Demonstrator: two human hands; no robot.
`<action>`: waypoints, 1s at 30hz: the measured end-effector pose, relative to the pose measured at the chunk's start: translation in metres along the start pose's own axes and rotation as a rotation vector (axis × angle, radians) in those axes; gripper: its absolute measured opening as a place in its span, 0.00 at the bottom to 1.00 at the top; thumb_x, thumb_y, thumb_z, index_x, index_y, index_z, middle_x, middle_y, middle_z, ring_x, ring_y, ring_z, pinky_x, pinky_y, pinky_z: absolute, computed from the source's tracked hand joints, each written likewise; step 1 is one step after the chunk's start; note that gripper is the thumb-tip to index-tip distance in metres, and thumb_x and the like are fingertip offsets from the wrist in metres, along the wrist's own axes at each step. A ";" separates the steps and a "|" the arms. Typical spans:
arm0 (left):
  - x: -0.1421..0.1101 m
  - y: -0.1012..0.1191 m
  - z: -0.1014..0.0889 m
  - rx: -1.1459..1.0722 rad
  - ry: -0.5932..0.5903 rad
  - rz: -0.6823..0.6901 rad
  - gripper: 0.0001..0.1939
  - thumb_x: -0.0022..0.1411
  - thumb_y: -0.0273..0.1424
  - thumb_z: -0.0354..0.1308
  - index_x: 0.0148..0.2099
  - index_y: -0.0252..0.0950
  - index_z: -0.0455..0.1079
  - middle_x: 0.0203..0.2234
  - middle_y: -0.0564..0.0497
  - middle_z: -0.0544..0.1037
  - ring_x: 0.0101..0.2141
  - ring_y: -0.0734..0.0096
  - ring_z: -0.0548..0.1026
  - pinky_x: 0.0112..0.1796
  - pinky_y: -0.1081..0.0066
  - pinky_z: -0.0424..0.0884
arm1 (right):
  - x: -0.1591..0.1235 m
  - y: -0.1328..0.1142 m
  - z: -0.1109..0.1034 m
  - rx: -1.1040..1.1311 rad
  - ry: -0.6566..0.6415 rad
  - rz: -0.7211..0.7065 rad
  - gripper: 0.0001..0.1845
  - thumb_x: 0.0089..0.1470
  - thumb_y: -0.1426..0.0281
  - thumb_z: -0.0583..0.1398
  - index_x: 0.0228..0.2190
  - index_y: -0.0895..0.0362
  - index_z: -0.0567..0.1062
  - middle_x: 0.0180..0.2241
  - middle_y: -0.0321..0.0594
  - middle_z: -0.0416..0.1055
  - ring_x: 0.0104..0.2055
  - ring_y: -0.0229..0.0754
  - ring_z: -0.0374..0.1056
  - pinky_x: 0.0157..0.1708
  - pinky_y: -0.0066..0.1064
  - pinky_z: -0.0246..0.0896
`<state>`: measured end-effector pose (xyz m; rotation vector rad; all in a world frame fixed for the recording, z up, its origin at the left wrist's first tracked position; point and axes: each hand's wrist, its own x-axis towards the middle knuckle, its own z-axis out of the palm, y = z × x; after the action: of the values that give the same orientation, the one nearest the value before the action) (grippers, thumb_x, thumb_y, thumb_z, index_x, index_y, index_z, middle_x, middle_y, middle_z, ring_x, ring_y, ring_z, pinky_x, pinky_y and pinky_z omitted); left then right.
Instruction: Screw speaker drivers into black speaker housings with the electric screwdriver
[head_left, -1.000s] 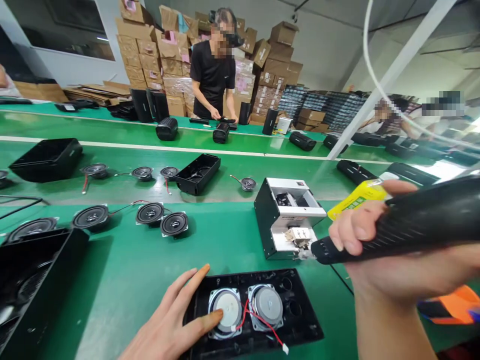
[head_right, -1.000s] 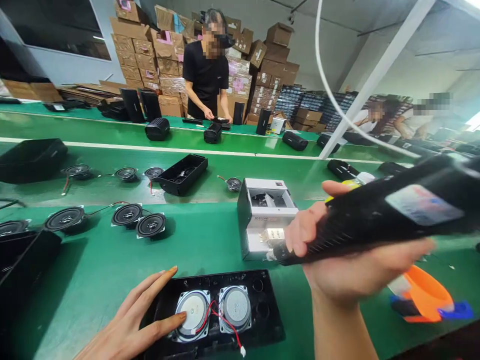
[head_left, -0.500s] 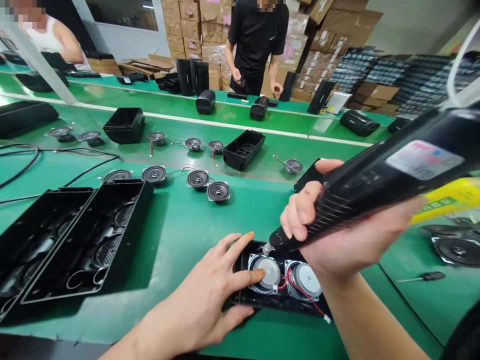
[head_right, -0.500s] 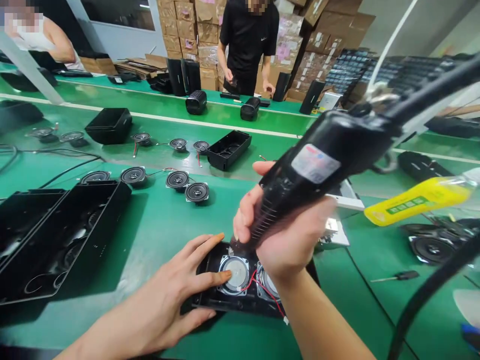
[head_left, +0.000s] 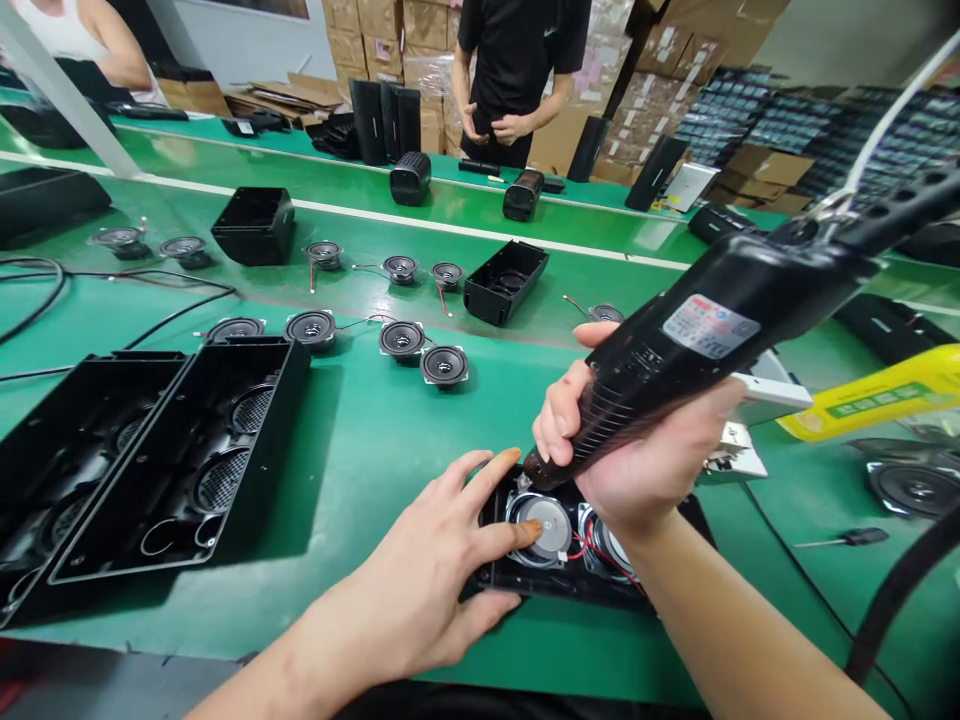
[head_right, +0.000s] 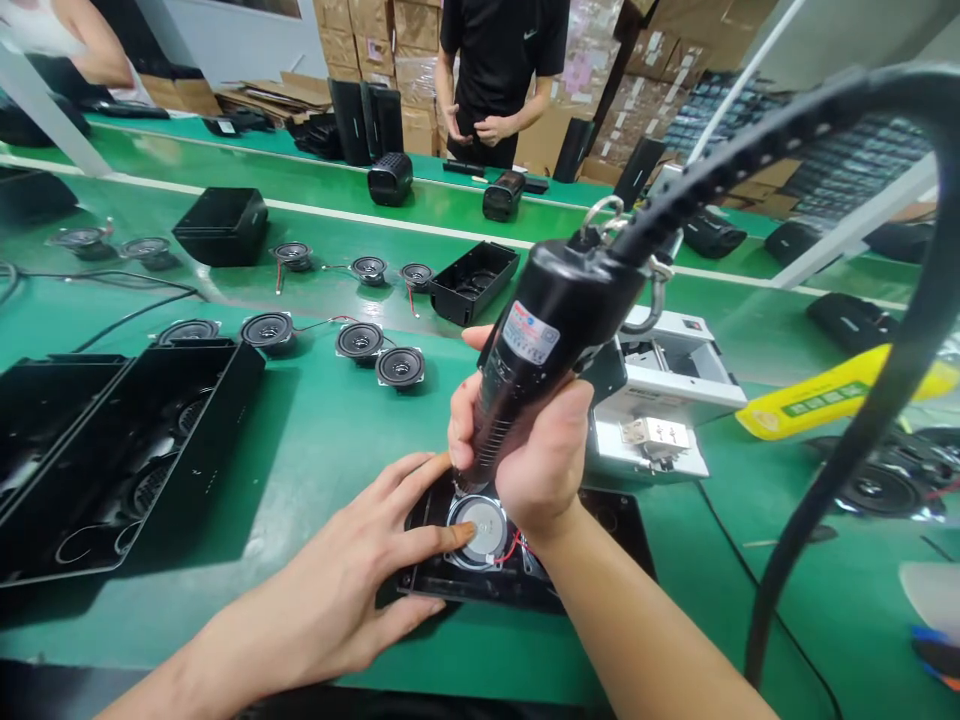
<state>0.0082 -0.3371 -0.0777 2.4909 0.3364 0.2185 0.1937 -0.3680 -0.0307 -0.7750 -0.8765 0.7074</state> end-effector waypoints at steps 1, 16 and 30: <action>0.000 0.000 0.000 -0.001 -0.001 0.001 0.29 0.63 0.30 0.68 0.65 0.48 0.70 0.76 0.43 0.49 0.73 0.41 0.50 0.67 0.38 0.62 | 0.000 0.001 0.000 0.004 -0.006 0.000 0.36 0.56 0.33 0.59 0.43 0.51 0.80 0.21 0.32 0.68 0.15 0.37 0.59 0.13 0.29 0.57; 0.000 -0.001 0.001 -0.004 -0.001 -0.013 0.28 0.64 0.31 0.67 0.66 0.48 0.71 0.75 0.43 0.50 0.73 0.41 0.49 0.67 0.38 0.62 | -0.001 0.009 -0.003 -0.016 -0.059 0.013 0.36 0.59 0.33 0.56 0.45 0.52 0.77 0.22 0.31 0.68 0.15 0.36 0.59 0.14 0.27 0.57; 0.004 0.006 -0.007 0.016 -0.084 -0.087 0.29 0.64 0.31 0.67 0.66 0.50 0.72 0.74 0.43 0.54 0.73 0.40 0.50 0.68 0.37 0.60 | -0.009 0.020 -0.010 0.031 -0.212 0.067 0.34 0.61 0.35 0.55 0.48 0.50 0.74 0.23 0.31 0.67 0.17 0.34 0.59 0.18 0.26 0.56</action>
<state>0.0118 -0.3366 -0.0686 2.4866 0.4114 0.0756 0.1938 -0.3677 -0.0546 -0.7125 -1.0323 0.8720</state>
